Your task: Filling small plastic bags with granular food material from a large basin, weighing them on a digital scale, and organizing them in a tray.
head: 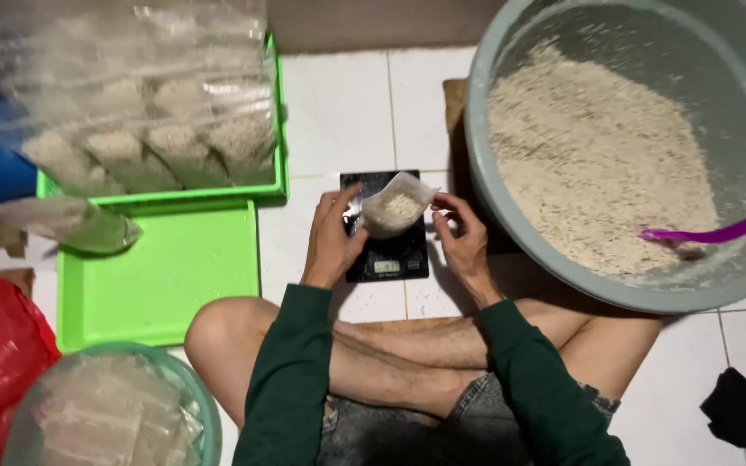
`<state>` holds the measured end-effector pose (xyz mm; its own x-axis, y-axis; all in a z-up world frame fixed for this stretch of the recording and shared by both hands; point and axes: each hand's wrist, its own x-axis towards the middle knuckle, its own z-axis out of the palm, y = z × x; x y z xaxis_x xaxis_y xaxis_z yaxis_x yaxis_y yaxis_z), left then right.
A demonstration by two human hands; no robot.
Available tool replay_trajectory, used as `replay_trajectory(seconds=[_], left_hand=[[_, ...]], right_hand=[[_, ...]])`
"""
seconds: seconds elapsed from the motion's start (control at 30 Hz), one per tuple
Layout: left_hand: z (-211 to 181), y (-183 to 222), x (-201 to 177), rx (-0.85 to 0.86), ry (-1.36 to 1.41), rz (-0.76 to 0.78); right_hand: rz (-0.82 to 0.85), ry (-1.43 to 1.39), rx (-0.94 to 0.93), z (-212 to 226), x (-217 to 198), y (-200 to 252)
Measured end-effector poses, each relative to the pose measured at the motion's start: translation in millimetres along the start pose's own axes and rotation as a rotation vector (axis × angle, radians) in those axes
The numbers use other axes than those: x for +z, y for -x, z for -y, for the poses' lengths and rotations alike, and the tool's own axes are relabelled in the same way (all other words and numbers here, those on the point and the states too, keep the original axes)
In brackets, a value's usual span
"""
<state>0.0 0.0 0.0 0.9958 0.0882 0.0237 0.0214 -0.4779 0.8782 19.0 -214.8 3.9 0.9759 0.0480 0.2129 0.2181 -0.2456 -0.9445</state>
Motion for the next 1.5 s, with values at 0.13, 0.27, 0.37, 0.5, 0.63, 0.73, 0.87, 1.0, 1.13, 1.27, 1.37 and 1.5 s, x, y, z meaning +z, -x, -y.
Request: replay_trajectory(seconds=[0.13, 0.27, 0.37, 0.5, 0.63, 0.73, 0.87, 1.0, 1.13, 1.27, 1.37, 1.5], left_hand=[[18.1, 1.9, 3.5, 0.119, 0.185, -0.078], [52.7, 5.4, 12.9, 0.072, 0.321, -0.125], [61.0, -3.0, 9.4, 0.122, 0.257, -0.246], [-0.2, -10.7, -4.1, 0.191, 0.173, -0.384], [-87.4, -25.6, -12.5, 0.306, 0.229, -0.397], [-142.1, -33.0, -9.9, 0.418, 0.261, -0.422], [-184.3, -52.9, 15.9, 0.610, 0.351, -0.416], [-182.4, -71.3, 65.9, 0.601, 0.438, -0.347], [-169.3, -73.9, 97.4, 0.520, 0.413, -0.274], [-166.2, -73.5, 114.7, 0.470, 0.312, -0.253], [-163.7, -69.5, 122.4, 0.434, 0.274, -0.167], [-156.3, -65.7, 131.2, 0.501, 0.212, 0.071]], right_hand=[[-0.017, -0.044, -0.075, -5.5, 0.2, -9.4], [-0.021, -0.033, -0.115, -21.3, 5.0, -8.0], [-0.049, 0.006, -0.232, -7.7, 8.6, -4.8], [-0.125, -0.005, -0.314, 33.9, -4.0, -0.5], [-0.181, -0.011, -0.362, 86.3, -43.2, -16.0], [-0.251, 0.007, -0.413, 107.3, -74.3, -26.5], [-0.346, 0.012, -0.516, 121.1, -125.8, -45.8], [-0.316, 0.115, -0.520, 123.0, -166.4, -43.1], [-0.309, 0.236, -0.497, 93.4, -181.3, -33.7], [-0.279, 0.276, -0.404, 69.2, -183.5, -27.3], [-0.236, 0.289, -0.333, 74.7, -186.3, -19.6], [-0.106, 0.420, -0.353, 51.9, -207.9, -27.1]])
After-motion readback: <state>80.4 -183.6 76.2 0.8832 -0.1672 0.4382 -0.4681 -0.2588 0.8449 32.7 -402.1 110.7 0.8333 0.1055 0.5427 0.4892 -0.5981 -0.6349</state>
